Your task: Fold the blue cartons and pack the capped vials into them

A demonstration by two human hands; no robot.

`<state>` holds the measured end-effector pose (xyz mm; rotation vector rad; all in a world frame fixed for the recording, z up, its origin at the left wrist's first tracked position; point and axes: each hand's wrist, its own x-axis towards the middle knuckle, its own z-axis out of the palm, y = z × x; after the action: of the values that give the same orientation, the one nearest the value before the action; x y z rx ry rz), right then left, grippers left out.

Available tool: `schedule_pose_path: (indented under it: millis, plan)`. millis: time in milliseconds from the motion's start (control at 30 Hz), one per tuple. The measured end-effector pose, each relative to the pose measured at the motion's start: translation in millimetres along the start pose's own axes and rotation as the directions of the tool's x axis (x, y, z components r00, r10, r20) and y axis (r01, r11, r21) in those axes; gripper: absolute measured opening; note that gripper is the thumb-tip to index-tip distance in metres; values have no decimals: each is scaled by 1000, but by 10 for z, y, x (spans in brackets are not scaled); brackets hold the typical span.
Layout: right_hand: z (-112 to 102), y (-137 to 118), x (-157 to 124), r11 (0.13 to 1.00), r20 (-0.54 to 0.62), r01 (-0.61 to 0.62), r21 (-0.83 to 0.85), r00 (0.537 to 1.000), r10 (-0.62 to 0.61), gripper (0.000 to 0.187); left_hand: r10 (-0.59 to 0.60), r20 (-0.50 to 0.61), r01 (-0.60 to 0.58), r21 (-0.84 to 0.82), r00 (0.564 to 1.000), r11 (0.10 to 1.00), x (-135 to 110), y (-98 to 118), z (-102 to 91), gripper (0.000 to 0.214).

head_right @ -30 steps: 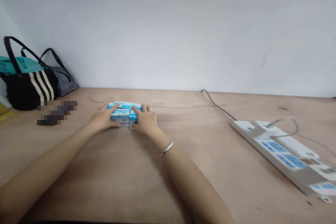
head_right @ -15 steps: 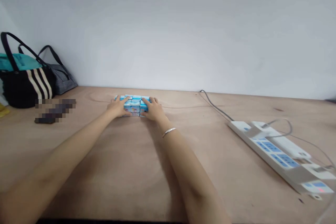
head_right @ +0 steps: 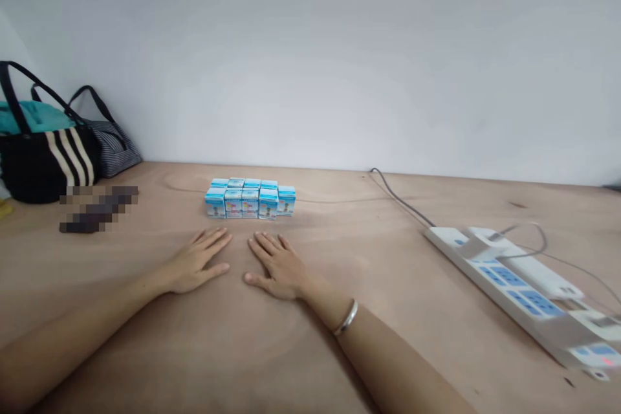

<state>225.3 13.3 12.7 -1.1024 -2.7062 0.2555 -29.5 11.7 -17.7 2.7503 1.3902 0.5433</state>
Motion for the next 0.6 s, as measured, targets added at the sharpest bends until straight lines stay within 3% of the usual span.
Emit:
schedule_pose_path:
  millis: [333, 600]
  plan:
    - [-46, -10, 41, 997, 109, -71, 31, 992, 67, 77, -56, 78, 60, -60, 995, 996, 34, -56, -18, 65]
    - [-43, -3, 35, 996, 105, -77, 46, 992, 71, 78, -39, 64, 43, -66, 997, 997, 31, -76, 2, 65]
